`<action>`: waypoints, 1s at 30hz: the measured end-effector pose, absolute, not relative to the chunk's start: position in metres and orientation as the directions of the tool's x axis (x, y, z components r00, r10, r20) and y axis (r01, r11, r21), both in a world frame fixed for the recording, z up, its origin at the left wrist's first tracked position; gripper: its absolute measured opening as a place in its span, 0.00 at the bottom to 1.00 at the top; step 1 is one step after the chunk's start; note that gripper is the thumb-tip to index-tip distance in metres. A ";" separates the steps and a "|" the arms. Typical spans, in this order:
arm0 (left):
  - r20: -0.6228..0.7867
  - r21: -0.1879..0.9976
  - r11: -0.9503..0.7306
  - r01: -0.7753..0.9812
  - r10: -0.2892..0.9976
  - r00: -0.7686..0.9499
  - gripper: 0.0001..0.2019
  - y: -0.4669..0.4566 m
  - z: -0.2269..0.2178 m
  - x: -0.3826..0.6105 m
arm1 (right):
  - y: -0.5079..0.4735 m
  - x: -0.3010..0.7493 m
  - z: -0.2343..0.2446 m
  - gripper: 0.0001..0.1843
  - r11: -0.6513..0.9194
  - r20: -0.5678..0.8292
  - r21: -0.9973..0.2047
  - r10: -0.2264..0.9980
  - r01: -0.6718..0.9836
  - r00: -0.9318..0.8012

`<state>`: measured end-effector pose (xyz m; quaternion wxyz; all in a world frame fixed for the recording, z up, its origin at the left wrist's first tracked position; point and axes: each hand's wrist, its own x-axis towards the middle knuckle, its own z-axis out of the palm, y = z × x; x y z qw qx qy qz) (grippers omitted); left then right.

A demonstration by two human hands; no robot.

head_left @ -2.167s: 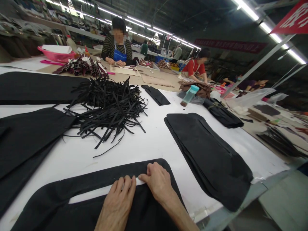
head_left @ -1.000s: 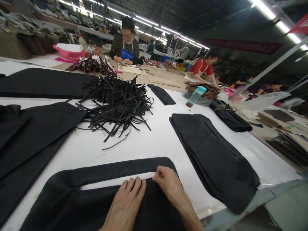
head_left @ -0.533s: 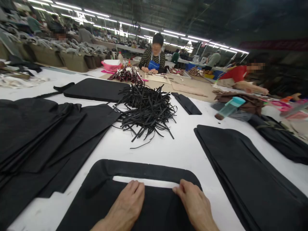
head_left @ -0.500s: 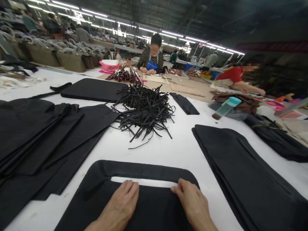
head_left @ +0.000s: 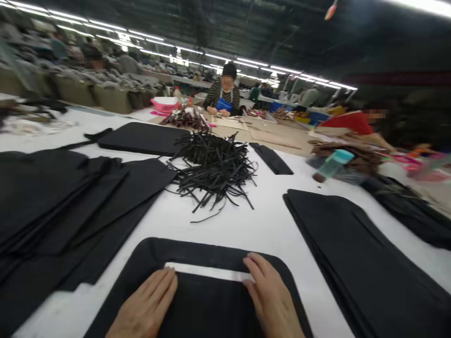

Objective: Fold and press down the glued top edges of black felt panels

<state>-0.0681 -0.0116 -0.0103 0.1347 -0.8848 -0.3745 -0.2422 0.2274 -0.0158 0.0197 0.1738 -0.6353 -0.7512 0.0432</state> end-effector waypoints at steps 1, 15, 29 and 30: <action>0.550 -0.105 -0.683 0.723 0.566 0.614 0.22 -0.013 -0.002 -0.065 | -0.015 0.217 0.018 0.16 0.239 0.206 -0.380 0.964 0.893 -0.171; 0.568 0.005 -0.505 0.863 0.712 0.414 0.13 -0.023 -0.032 -0.063 | 0.065 0.072 0.038 0.05 0.089 -0.238 -0.527 0.939 0.845 -0.247; 0.474 -0.062 -0.512 0.856 0.740 0.477 0.14 -0.027 -0.024 -0.067 | 0.080 0.057 0.045 0.04 0.058 -0.344 -0.328 0.922 0.943 -0.177; 0.477 -0.090 -0.521 0.849 0.726 0.496 0.14 -0.027 -0.023 -0.067 | 0.081 0.057 0.046 0.04 0.063 -0.348 -0.324 0.920 0.944 -0.181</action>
